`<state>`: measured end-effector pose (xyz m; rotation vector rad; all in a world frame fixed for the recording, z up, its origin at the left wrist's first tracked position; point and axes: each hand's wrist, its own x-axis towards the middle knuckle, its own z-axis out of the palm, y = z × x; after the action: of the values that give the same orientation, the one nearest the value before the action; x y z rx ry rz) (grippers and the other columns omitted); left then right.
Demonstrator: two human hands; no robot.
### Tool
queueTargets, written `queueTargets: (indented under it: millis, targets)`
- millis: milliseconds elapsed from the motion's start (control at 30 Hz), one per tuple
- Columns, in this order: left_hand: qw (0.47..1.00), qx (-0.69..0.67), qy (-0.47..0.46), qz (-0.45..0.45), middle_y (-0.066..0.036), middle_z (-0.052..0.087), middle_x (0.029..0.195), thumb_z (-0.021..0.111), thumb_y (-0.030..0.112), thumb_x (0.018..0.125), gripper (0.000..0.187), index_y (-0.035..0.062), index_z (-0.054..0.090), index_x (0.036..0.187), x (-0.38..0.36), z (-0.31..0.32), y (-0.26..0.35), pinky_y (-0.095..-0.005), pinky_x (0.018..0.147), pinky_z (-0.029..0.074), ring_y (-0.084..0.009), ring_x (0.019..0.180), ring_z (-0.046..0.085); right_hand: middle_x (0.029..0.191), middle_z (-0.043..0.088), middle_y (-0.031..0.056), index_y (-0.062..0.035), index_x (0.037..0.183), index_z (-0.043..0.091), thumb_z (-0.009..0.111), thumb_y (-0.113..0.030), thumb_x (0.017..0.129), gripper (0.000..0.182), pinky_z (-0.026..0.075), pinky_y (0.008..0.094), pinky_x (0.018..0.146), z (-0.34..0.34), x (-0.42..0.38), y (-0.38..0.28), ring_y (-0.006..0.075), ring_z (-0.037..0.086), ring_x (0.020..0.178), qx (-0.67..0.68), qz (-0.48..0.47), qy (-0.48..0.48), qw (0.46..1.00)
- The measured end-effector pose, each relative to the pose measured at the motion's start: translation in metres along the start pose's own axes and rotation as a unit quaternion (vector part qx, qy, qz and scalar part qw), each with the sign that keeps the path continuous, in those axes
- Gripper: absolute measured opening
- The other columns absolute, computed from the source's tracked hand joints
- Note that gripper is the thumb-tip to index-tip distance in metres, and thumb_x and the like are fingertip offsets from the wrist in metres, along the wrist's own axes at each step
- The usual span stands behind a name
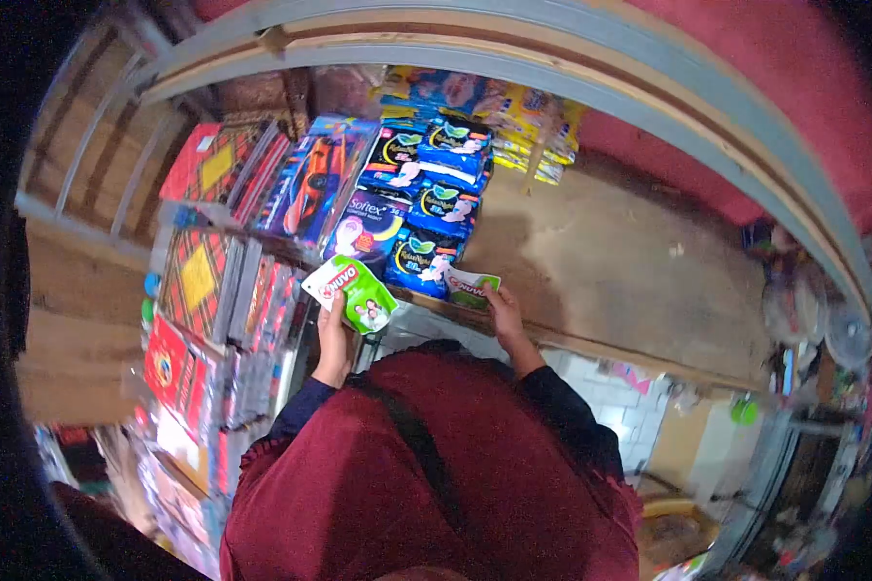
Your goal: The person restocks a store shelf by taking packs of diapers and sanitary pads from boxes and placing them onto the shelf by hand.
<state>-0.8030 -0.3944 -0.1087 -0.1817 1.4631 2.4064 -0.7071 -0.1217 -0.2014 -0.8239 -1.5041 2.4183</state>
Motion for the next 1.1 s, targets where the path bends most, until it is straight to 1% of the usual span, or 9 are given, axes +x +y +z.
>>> queueTargets:
  millis: [200,333,467,600,633,700,833,933,1100]
  targets:
    - [0.995,0.068,-0.075,-0.018,-0.006,0.061,0.107,0.054,0.025,0.091,0.033,-0.0006,0.056,0.113,0.039,0.003,0.007,-0.0273,0.085,0.042,-0.0119,0.095,0.056,0.103,0.061,0.0062,-0.0013,0.113,0.057,0.052,-0.029,0.091,0.036,0.040,0.0288,0.089,0.001,-0.012,0.002,0.0162,0.055,0.100,-0.129,-0.081,0.019,0.988]
    - [0.983,0.105,-0.134,-0.063,-0.003,0.063,0.100,0.056,0.021,0.090,0.026,0.0008,0.060,0.106,0.049,0.026,0.002,-0.0250,0.079,0.043,-0.0081,0.088,0.057,0.123,0.052,0.0111,-0.0005,0.121,0.052,0.050,-0.031,0.090,0.043,0.033,0.0307,0.100,0.027,-0.040,-0.057,0.0205,0.050,0.112,-0.175,-0.252,0.089,0.947]
    - [0.908,0.267,-0.314,-0.075,-0.002,0.065,0.088,0.058,0.022,0.089,0.023,0.0014,0.065,0.095,0.029,0.072,0.015,-0.0242,0.067,0.046,-0.0059,0.076,0.056,0.116,0.057,0.0095,-0.0029,0.120,0.053,0.062,-0.014,0.084,0.039,0.035,0.0312,0.098,0.053,-0.072,-0.113,0.0203,0.050,0.114,-0.227,-0.295,-0.003,0.928]
    - [0.848,0.320,-0.416,-0.074,-0.003,0.065,0.083,0.064,0.024,0.085,0.026,-0.0003,0.064,0.093,0.024,0.110,0.011,-0.0249,0.067,0.047,-0.0072,0.075,0.057,0.087,0.063,0.0023,-0.0010,0.100,0.062,0.065,-0.010,0.082,0.020,0.046,0.0238,0.072,0.086,-0.084,-0.140,0.0093,0.057,0.081,-0.286,-0.193,0.003,0.939]
    - [0.846,0.299,-0.437,-0.058,-0.002,0.065,0.082,0.066,0.025,0.083,0.027,0.0002,0.064,0.094,0.025,0.113,0.006,-0.0249,0.067,0.047,-0.0075,0.075,0.058,0.075,0.060,-0.0027,-0.0016,0.086,0.063,0.065,-0.010,0.082,0.010,0.043,0.0210,0.060,0.083,-0.075,-0.132,0.0041,0.051,0.068,-0.265,-0.247,0.044,0.931]
    - [0.820,0.318,-0.472,-0.059,-0.005,0.063,0.092,0.073,0.028,0.075,0.046,0.0005,0.058,0.108,0.028,0.118,0.010,-0.0276,0.074,0.048,-0.0126,0.083,0.060,0.073,0.059,-0.0034,-0.0021,0.083,0.063,0.065,-0.010,0.082,0.008,0.043,0.0211,0.059,0.088,-0.076,-0.150,0.0041,0.051,0.066,-0.199,-0.240,0.090,0.946]
    - [0.797,0.357,-0.474,0.111,-0.015,0.049,0.123,0.074,0.021,0.074,0.068,-0.0009,0.039,0.129,0.040,0.116,0.010,-0.0338,0.096,0.039,-0.0220,0.115,0.049,0.076,0.061,-0.0018,-0.0029,0.083,0.063,0.065,-0.008,0.082,0.006,0.044,0.0213,0.061,0.073,-0.069,-0.180,0.0054,0.053,0.068,-0.156,-0.265,0.134,0.942]
    - [0.869,0.232,-0.394,0.188,-0.014,0.049,0.126,0.071,0.017,0.077,0.066,0.0016,0.036,0.132,0.058,0.109,0.010,-0.0338,0.100,0.034,-0.0227,0.120,0.044,0.081,0.063,-0.0005,-0.0038,0.087,0.065,0.064,-0.010,0.083,0.007,0.045,0.0215,0.066,0.060,-0.048,-0.195,0.0067,0.055,0.074,-0.185,-0.287,0.160,0.926]
    - [0.919,0.203,-0.337,0.035,-0.012,0.045,0.131,0.065,0.015,0.082,0.065,0.0072,0.030,0.137,0.064,0.073,0.018,-0.0398,0.101,0.031,-0.0233,0.125,0.039,0.086,0.061,-0.0009,-0.0079,0.096,0.064,0.066,-0.017,0.082,0.017,0.043,0.0215,0.069,0.017,0.006,-0.141,0.0093,0.054,0.076,-0.150,-0.152,0.074,0.974]
